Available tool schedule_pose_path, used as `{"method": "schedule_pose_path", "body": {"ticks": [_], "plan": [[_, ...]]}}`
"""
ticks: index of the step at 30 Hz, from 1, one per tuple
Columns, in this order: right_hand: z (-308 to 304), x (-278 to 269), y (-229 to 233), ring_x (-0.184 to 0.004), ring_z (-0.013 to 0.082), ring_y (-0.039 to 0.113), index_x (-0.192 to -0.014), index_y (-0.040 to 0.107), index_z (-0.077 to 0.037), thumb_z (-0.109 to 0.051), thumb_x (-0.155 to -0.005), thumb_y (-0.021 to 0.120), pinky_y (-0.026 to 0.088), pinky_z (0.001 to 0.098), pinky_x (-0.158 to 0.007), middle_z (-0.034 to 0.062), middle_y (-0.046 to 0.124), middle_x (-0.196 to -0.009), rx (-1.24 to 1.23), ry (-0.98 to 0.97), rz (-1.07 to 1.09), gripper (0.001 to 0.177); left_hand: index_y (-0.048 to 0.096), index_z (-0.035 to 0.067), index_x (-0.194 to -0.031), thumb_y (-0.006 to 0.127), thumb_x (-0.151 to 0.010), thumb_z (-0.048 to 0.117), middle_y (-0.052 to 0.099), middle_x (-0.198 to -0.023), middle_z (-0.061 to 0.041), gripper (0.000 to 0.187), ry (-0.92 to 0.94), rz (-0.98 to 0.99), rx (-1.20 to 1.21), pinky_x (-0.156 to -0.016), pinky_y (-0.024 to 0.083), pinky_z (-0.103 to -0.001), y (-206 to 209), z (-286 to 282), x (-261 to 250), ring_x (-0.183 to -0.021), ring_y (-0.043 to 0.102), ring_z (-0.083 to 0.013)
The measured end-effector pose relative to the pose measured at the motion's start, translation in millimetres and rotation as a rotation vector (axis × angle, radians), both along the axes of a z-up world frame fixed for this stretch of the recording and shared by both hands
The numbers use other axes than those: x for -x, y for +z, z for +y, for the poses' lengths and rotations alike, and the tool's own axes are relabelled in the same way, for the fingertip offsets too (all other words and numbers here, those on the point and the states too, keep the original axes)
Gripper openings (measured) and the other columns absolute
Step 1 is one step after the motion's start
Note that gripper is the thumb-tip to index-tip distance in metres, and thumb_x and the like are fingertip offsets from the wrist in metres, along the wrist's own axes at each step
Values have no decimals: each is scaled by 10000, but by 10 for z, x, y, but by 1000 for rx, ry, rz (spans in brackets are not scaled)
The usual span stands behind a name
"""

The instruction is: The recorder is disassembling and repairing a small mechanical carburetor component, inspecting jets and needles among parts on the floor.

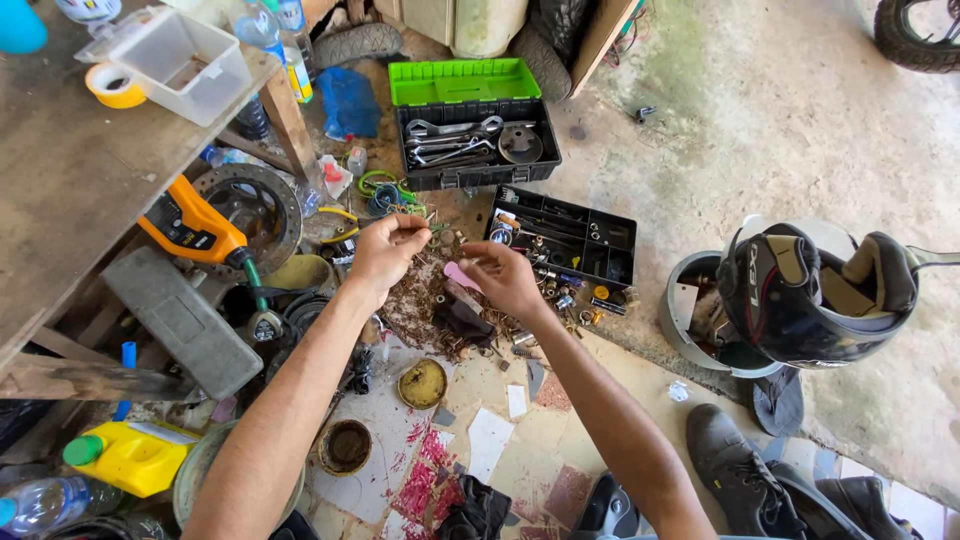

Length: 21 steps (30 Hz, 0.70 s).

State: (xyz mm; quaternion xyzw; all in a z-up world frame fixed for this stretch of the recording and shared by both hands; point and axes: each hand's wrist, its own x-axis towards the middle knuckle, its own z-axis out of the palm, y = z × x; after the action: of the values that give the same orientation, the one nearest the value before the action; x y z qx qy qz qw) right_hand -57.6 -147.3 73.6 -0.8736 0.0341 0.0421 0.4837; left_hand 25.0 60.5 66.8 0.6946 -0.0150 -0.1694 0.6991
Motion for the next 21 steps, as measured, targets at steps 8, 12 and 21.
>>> {"method": "schedule_pose_path", "body": {"ticks": [8, 12, 21], "plan": [[-152, -218, 538, -872, 67, 641, -1161, 727, -18, -303, -1028, 641, 535, 233, -811, -4, 749, -965, -454, 12, -191, 326, 770, 39, -1094, 770, -904, 40, 772, -964, -55, 190, -81, -258, 2, -701, 540, -231, 856, -44, 133, -826, 684, -91], [-217, -148, 933, -843, 58, 647, -1079, 723, 18, -249, -1045, 643, 539, 228, -788, -1, 742, -933, -491, 81, -267, 281, 753, 37, -1125, 755, -873, 10, 783, -1049, -63, 254, -137, -428, -48, -821, 608, -229, 1326, -29, 298, -933, 737, -88], [-258, 220, 1652, -835, 41, 634, -1022, 719, 7, -231, -1039, 655, 530, 210, -757, -6, 731, -909, -285, 137, -379, 247, 719, 1, -1151, 749, -911, 31, 779, -1076, -78, 243, -192, -517, 44, -860, 597, -237, 1901, 61, 724, -975, 737, -110]]}}
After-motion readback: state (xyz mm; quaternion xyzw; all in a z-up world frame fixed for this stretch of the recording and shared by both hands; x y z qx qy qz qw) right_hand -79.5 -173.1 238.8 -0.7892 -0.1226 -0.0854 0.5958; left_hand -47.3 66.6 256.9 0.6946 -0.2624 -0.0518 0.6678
